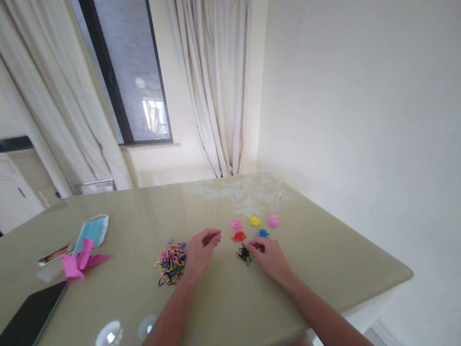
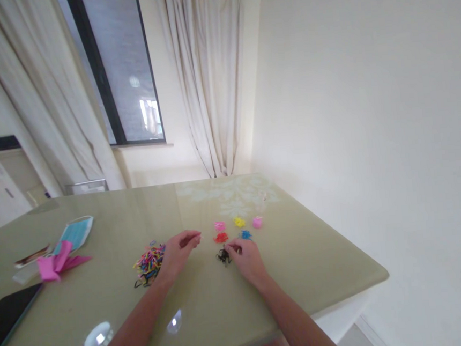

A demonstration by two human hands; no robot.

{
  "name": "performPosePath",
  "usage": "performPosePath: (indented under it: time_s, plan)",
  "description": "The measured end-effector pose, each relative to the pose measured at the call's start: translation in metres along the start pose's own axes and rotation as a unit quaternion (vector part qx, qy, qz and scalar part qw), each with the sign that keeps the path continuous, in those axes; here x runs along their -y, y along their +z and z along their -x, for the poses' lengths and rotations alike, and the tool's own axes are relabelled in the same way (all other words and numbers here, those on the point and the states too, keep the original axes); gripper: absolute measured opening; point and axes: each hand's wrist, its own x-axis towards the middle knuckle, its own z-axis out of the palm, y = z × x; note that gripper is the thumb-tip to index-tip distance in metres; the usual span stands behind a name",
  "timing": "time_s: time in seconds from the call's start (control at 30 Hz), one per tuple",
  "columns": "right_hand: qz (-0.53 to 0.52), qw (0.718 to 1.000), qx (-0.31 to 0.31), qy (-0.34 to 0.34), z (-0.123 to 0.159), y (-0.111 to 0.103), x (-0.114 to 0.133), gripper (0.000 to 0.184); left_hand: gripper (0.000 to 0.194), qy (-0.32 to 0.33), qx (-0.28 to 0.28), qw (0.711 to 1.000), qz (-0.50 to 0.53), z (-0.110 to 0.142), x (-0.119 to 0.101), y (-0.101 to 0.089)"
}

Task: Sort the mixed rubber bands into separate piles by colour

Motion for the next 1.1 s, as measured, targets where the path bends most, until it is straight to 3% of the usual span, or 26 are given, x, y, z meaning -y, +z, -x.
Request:
performPosePath:
  time_s: [0.2, 0.53, 0.6, 0.67, 0.73, 0.8, 0.9, 1.1]
  plan:
    - [-0.063, 0.998, 0.005, -0.025, 0.002, 0.004, 0.014, 0.025, 0.029, -0.01, 0.078, 0.992, 0.094, 0.013, -0.013, 0.021]
    - [-0.134, 0.991, 0.023, -0.002, 0.003, 0.006, 0.009, 0.027, 0.034, -0.014, 0.118, 0.986, 0.117, 0.02, -0.015, 0.028]
    - [-0.171, 0.985, 0.017, 0.011, -0.004, 0.002, 0.011, 0.031, 0.036, -0.006, 0.095, 0.994, 0.058, 0.016, -0.016, 0.021]
    - [-0.194, 0.981, -0.003, 0.014, -0.017, -0.004, 0.017, 0.034, 0.035, 0.01, 0.034, 0.997, -0.061, 0.011, -0.014, 0.007]
    - [-0.198, 0.98, -0.025, 0.003, -0.035, -0.01, 0.025, 0.034, 0.032, 0.019, -0.039, 0.974, -0.224, 0.006, -0.01, -0.01]
    - [-0.193, 0.98, -0.036, -0.013, -0.056, -0.013, 0.034, 0.033, 0.03, -0.003, -0.077, 0.927, -0.367, 0.005, -0.004, -0.026]
    - [-0.185, 0.981, -0.033, -0.038, -0.084, -0.011, 0.042, 0.035, 0.033, -0.054, -0.054, 0.886, -0.458, 0.008, 0.004, -0.041]
    - [-0.14, 0.988, -0.068, -0.023, -0.095, 0.009, 0.026, 0.032, 0.026, -0.06, 0.001, 0.866, -0.496, 0.009, 0.012, -0.044]
